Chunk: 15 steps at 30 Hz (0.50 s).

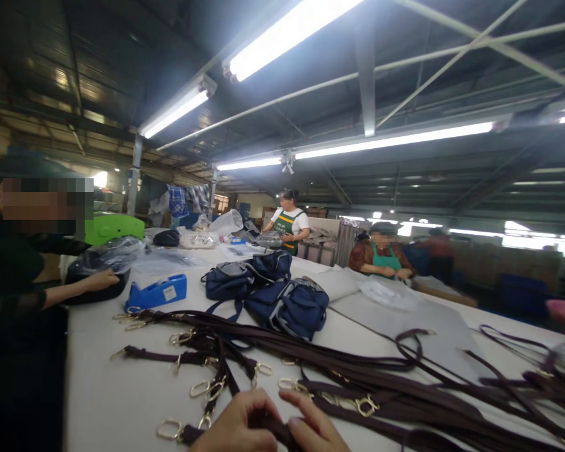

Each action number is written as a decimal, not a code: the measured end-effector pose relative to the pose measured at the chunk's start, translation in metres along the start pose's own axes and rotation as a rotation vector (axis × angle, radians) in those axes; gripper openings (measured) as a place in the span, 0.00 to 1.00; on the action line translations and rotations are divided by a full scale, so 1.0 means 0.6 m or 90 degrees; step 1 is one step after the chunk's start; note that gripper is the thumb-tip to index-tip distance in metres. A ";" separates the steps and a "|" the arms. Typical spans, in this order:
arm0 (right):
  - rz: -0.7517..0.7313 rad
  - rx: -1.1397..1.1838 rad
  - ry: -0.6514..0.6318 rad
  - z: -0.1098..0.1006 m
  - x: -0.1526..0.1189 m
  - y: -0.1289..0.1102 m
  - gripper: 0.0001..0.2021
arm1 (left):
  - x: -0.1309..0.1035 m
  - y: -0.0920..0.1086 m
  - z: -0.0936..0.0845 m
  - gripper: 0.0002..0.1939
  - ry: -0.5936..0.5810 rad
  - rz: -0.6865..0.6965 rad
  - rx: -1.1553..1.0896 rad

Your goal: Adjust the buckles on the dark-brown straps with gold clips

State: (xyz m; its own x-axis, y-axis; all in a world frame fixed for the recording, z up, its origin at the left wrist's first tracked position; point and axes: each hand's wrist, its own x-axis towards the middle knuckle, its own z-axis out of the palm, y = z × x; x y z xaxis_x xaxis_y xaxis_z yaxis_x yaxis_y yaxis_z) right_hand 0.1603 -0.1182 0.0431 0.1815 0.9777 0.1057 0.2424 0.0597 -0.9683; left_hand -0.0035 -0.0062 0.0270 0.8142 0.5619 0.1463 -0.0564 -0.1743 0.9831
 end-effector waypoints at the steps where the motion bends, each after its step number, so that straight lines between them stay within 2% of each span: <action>1: 0.007 -0.016 0.006 0.003 -0.002 -0.001 0.32 | -0.001 0.004 0.001 0.13 0.007 -0.024 -0.018; 4: 0.026 -0.046 0.044 0.019 -0.004 -0.005 0.37 | -0.002 0.012 0.001 0.11 0.031 -0.034 -0.035; 6: 0.046 -0.027 0.060 0.027 -0.008 -0.011 0.37 | -0.002 0.014 0.000 0.12 0.022 -0.056 -0.045; 11: 0.106 0.203 -0.040 0.015 -0.021 -0.022 0.30 | -0.005 0.016 -0.002 0.18 -0.032 -0.095 -0.139; 13: 0.104 0.228 -0.041 0.010 -0.021 -0.021 0.31 | -0.006 0.016 -0.003 0.22 -0.031 -0.096 -0.165; 15: 0.096 0.175 -0.020 0.011 -0.017 -0.019 0.33 | -0.005 0.014 -0.004 0.24 -0.030 -0.096 -0.178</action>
State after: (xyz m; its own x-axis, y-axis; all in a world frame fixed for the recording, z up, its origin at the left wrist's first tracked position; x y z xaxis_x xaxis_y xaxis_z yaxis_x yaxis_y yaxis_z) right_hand 0.1493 -0.1277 0.0516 0.1658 0.9851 -0.0465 -0.0522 -0.0383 -0.9979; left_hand -0.0078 -0.0074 0.0349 0.8506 0.5259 -0.0023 -0.0847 0.1413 0.9863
